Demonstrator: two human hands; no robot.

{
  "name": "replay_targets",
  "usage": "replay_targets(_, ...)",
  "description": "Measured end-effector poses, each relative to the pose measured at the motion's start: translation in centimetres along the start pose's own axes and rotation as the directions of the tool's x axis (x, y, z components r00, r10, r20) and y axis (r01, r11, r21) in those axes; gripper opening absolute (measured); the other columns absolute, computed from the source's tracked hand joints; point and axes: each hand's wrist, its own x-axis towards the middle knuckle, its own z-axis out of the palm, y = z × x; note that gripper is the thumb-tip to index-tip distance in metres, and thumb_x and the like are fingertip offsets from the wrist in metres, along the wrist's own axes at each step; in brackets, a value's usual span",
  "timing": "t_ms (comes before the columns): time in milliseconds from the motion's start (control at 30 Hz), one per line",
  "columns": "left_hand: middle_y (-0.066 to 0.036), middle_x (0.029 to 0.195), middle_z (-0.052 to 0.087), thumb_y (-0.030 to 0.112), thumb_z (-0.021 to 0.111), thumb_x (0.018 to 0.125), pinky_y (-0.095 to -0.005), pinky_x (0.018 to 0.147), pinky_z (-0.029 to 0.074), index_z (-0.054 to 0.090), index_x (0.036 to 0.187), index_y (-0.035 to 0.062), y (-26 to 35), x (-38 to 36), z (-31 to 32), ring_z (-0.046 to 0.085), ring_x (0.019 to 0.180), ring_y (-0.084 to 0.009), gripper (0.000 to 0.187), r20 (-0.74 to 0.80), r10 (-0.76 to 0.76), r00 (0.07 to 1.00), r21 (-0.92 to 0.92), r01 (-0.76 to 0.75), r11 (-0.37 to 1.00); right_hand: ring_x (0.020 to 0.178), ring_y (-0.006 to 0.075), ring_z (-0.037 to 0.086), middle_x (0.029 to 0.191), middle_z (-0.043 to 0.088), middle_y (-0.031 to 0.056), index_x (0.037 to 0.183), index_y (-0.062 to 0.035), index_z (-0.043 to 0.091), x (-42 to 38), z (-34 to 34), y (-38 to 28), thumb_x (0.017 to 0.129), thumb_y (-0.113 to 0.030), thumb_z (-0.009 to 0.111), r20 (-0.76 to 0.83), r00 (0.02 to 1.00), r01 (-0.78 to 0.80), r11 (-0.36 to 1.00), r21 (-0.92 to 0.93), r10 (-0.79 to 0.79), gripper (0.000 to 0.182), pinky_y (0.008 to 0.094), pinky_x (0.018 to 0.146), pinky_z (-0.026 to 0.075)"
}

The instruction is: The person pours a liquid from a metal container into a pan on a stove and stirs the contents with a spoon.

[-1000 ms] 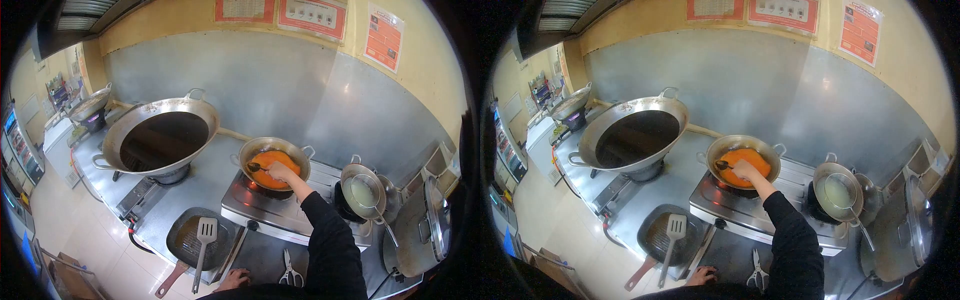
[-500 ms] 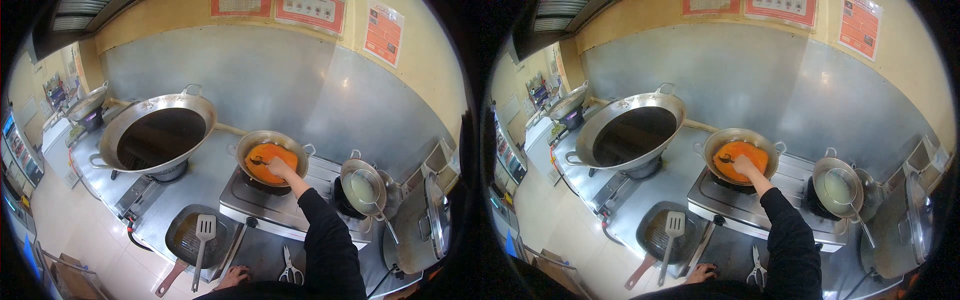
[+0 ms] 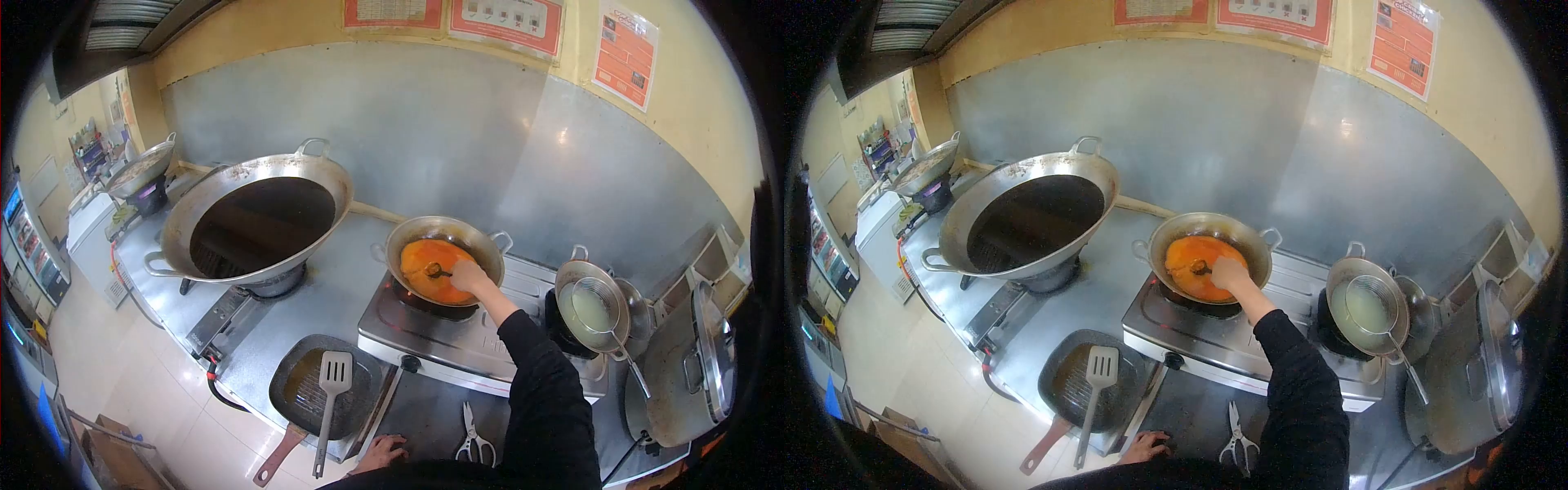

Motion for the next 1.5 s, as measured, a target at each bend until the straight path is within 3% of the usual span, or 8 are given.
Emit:
replay_targets(167, -0.008, 0.111, 0.042, 0.016, 0.050, 0.072, -0.0384, 0.093, 0.022, 0.053, 0.088, 0.0145, 0.4, 0.1, -0.3, 0.035, 0.110, -0.0225, 0.016, -0.025, 0.021, 0.999, 0.005, -0.020, 1.000, 0.080, 0.0332, 0.056, 0.083, 0.057, 0.0225, 0.079, 0.0024, 0.059, 2.6, 1.8, -0.1, 0.069, -0.011, 0.046, -0.080, 0.988, -0.118, 0.981, 0.151, 0.131, 0.021, 0.0383, 0.069, 0.045)
replay_targets(267, -0.008, 0.111, 0.042, 0.014, 0.050, 0.073, -0.0379, 0.092, 0.023, 0.054, 0.087, 0.0141, 0.1, 0.1, -0.1, 0.035, 0.110, -0.0213, 0.015, -0.030, 0.021, 0.999, 0.021, -0.020, 1.000, 0.078, 0.0337, 0.056, 0.082, 0.057, 0.0224, 0.080, 0.0024, 0.059, 2.3, 1.6, -1.3, 0.070, -0.012, 0.045, -0.135, 0.991, 0.001, 0.990, 0.144, 0.019, 0.022, 0.0390, 0.068, 0.045)
replay_targets(367, -0.008, 0.111, 0.042, 0.013, 0.050, 0.073, -0.0379, 0.092, 0.024, 0.054, 0.086, 0.0135, 0.5, 0.1, -0.6, 0.035, 0.110, -0.0218, 0.014, -0.027, 0.021, 0.999, 0.035, -0.020, 0.999, 0.078, 0.0343, 0.056, 0.084, 0.056, 0.0233, 0.080, 0.0023, 0.059, 1.2, 0.0, -2.4, 0.071, -0.014, 0.044, 0.001, 0.994, 0.107, 0.993, 0.060, -0.107, 0.024, 0.0394, 0.068, 0.045)
replay_targets(667, -0.009, 0.112, 0.042, 0.013, 0.050, 0.073, -0.0386, 0.093, 0.023, 0.054, 0.085, 0.0132, 1.0, 0.3, -0.9, 0.035, 0.109, -0.0240, 0.013, -0.039, 0.005, 0.999, -0.018, -0.006, 1.000, 0.083, 0.0333, 0.055, 0.087, 0.055, 0.0225, 0.086, 0.0014, 0.058, -2.3, -1.6, -1.8, 0.071, -0.016, 0.044, 0.008, 0.980, 0.198, 0.971, 0.133, -0.201, 0.027, 0.0387, 0.073, 0.043)
replay_targets(867, -0.009, 0.112, 0.043, 0.013, 0.050, 0.072, -0.0382, 0.094, 0.021, 0.055, 0.085, 0.0140, -0.4, 0.1, 0.3, 0.035, 0.111, -0.0235, 0.014, -0.010, 0.017, 1.000, 0.004, -0.017, 1.000, 0.085, 0.0313, 0.054, 0.089, 0.057, 0.0173, 0.090, -0.0041, 0.058, -2.5, -1.7, -2.0, 0.073, -0.017, 0.046, -0.002, 0.991, -0.137, 0.990, 0.033, 0.137, 0.025, 0.0376, 0.073, 0.044)
replay_targets(1067, -0.009, 0.112, 0.043, 0.013, 0.050, 0.072, -0.0383, 0.093, 0.023, 0.056, 0.086, 0.0142, -0.1, 0.1, 0.2, 0.035, 0.111, -0.0229, 0.015, -0.006, 0.007, 1.000, 0.028, -0.007, 1.000, 0.079, 0.0328, 0.056, 0.081, 0.057, 0.0201, 0.080, -0.0025, 0.060, 1.0, 0.9, -1.3, 0.072, -0.018, 0.046, -0.113, 0.993, 0.009, 0.963, 0.269, 0.023, 0.022, 0.0387, 0.070, 0.045)
replay_targets(1367, -0.007, 0.112, 0.040, 0.016, 0.050, 0.071, -0.0392, 0.094, 0.022, 0.052, 0.088, 0.0147, 0.5, 0.2, -0.5, 0.033, 0.112, -0.0219, 0.017, 0.001, -0.007, 1.000, 0.006, 0.007, 1.000, 0.075, 0.0346, 0.056, 0.079, 0.056, 0.0219, 0.076, 0.0006, 0.060, 0.0, 0.2, -1.8, 0.068, -0.012, 0.045, -0.027, 0.970, 0.242, 0.968, 0.062, -0.241, 0.022, 0.0392, 0.066, 0.045)
replay_targets(1500, -0.007, 0.111, 0.041, 0.018, 0.050, 0.071, -0.0392, 0.093, 0.023, 0.052, 0.087, 0.0149, 0.6, 0.2, -0.3, 0.034, 0.112, -0.0209, 0.016, -0.015, -0.026, 1.000, 0.030, 0.026, 0.999, 0.078, 0.0340, 0.056, 0.082, 0.057, 0.0213, 0.079, 0.0017, 0.059, -1.5, -1.0, -0.8, 0.068, -0.012, 0.044, 0.079, 0.974, 0.212, 0.977, -0.008, -0.211, 0.023, 0.0382, 0.067, 0.045)
